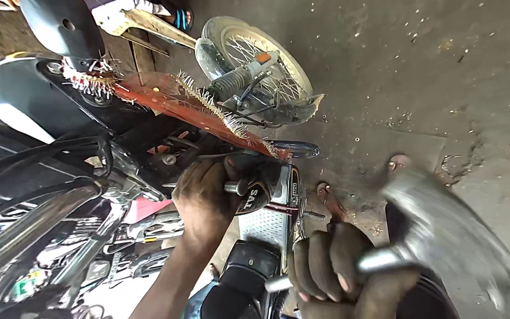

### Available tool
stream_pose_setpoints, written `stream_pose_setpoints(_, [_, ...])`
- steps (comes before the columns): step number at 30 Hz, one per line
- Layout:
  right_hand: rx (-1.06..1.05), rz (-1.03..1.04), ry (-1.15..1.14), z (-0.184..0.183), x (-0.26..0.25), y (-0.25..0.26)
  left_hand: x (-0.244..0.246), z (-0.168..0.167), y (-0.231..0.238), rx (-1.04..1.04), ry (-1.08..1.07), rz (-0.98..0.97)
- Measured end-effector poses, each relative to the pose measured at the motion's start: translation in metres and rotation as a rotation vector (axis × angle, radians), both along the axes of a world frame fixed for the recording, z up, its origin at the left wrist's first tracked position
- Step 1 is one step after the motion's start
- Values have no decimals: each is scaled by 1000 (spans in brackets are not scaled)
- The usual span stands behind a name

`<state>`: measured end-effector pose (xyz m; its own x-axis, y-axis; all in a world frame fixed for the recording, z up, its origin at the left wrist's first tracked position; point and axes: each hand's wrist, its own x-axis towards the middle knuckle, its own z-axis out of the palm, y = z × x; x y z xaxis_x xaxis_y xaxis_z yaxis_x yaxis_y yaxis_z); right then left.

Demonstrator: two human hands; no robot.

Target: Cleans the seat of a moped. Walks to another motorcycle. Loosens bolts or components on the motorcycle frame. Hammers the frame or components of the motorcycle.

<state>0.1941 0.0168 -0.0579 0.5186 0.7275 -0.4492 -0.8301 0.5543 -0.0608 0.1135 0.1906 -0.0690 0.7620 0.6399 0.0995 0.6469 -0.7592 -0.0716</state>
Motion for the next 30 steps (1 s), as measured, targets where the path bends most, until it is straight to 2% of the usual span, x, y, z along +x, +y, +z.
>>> stream_pose_setpoints(1, [-28,45,42,-2,-16,3,-2,0,1,1,6,-5])
stream_pose_setpoints(2, [-81,217,100,-7,-31,8,-4,0,1,6,26,-6])
stream_pose_setpoints(4, [-124,573,112,-23,-31,18,-15,-2,7,15,101,-13])
stream_pose_setpoints(5, [-152,625,87,-26,-26,15,-21,-2,9,16,115,-20])
stream_pose_setpoints(8, [-174,452,-91,-33,-1,3,-14,-3,10,43,81,-18])
stream_pose_setpoints(10, [-182,389,-53,-29,8,-12,-7,1,-3,11,68,-50])
stream_pose_setpoints(14, [-223,458,44,-41,13,-26,6,0,-12,-20,44,-36])
stream_pose_setpoints(19, [-260,513,32,-53,4,-37,3,2,-7,-22,37,46])
stream_pose_setpoints(23, [-235,560,10,-49,3,-39,0,6,8,-68,100,125])
stream_pose_setpoints(30, [-129,548,-49,-34,1,-20,-10,-5,13,20,74,45])
